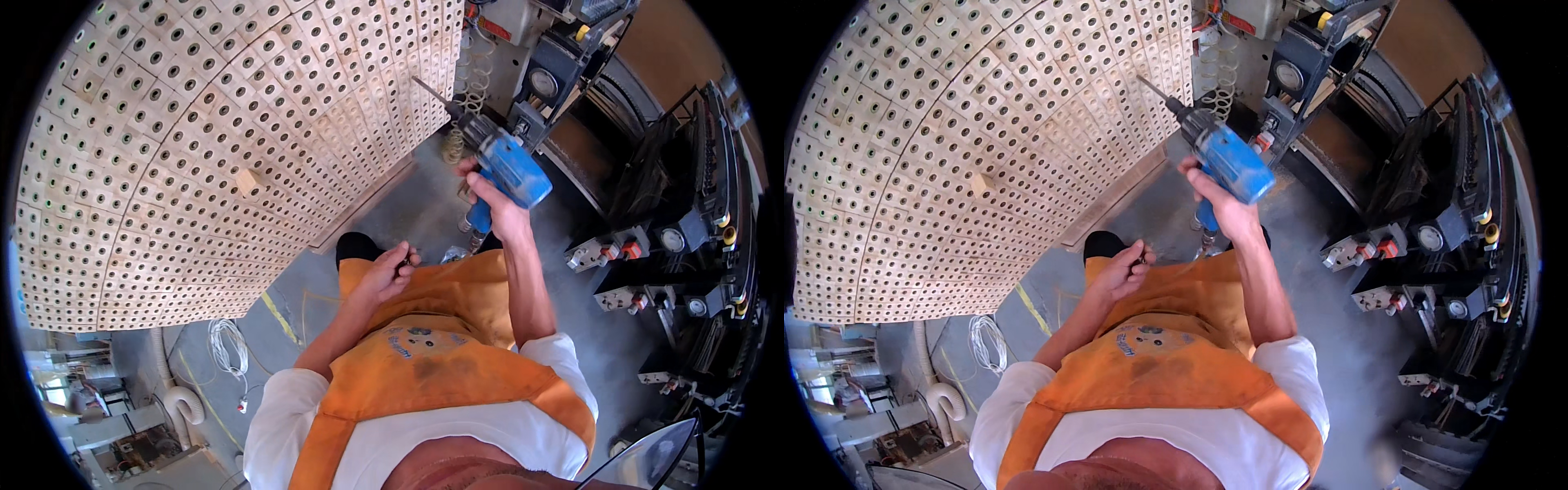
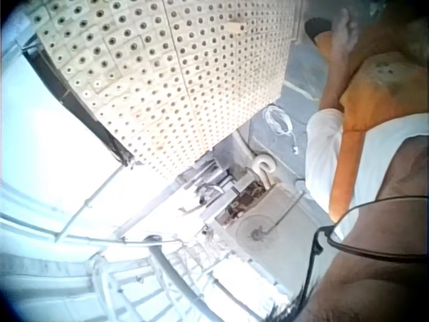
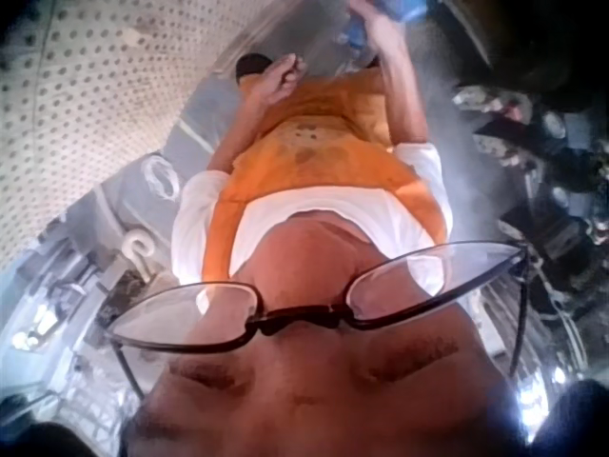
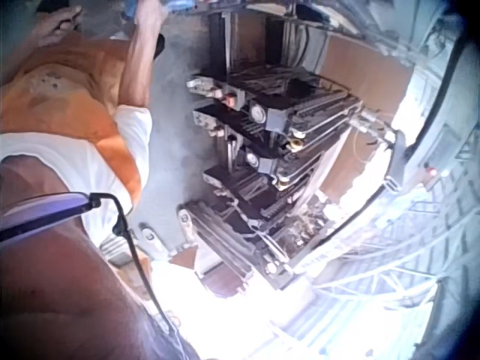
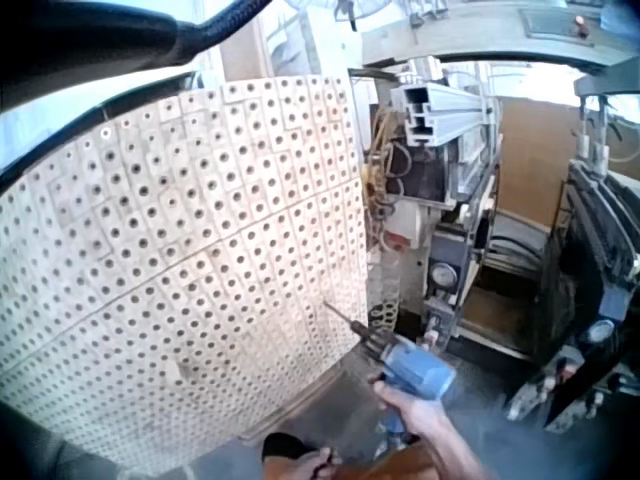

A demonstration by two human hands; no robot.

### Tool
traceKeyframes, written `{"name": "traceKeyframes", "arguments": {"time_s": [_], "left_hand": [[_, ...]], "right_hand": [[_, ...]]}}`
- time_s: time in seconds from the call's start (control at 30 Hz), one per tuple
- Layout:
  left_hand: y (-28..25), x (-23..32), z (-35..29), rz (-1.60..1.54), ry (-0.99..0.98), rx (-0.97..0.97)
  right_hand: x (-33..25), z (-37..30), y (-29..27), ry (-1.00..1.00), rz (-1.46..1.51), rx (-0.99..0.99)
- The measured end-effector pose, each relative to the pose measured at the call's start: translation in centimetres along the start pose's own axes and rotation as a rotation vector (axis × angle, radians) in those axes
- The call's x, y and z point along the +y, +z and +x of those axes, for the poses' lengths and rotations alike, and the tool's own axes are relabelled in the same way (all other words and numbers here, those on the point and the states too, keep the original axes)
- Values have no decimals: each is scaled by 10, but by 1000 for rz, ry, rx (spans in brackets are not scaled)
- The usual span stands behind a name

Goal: The person uses a blue pneumatic drill to create holes in a large, curved wooden board with a grid of pre-drilled holes. The person holds the board steady with one hand while operating the drill with the other, systematically drilling into specific locations on the board.

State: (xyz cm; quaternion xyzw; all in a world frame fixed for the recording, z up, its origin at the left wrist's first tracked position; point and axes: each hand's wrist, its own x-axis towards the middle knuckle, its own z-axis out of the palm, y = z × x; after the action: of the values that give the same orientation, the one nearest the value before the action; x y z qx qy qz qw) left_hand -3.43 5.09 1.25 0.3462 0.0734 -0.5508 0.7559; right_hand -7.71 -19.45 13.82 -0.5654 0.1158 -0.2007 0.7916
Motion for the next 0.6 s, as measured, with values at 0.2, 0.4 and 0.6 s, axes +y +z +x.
{"name": "traceKeyframes", "arguments": {"time_s": [0.2, 0.4, 0.6], "left_hand": [[10, -6, 7, 135, -91, 5], [-1, -1, -5, 173, -101, 38], [-16, -10, -3, 135, -86, 98]], "right_hand": [[18, 7, 0, 63, 147, -50], [48, 21, -5, 109, 375, -83], [66, 28, -12, 130, 524, -141]]}}
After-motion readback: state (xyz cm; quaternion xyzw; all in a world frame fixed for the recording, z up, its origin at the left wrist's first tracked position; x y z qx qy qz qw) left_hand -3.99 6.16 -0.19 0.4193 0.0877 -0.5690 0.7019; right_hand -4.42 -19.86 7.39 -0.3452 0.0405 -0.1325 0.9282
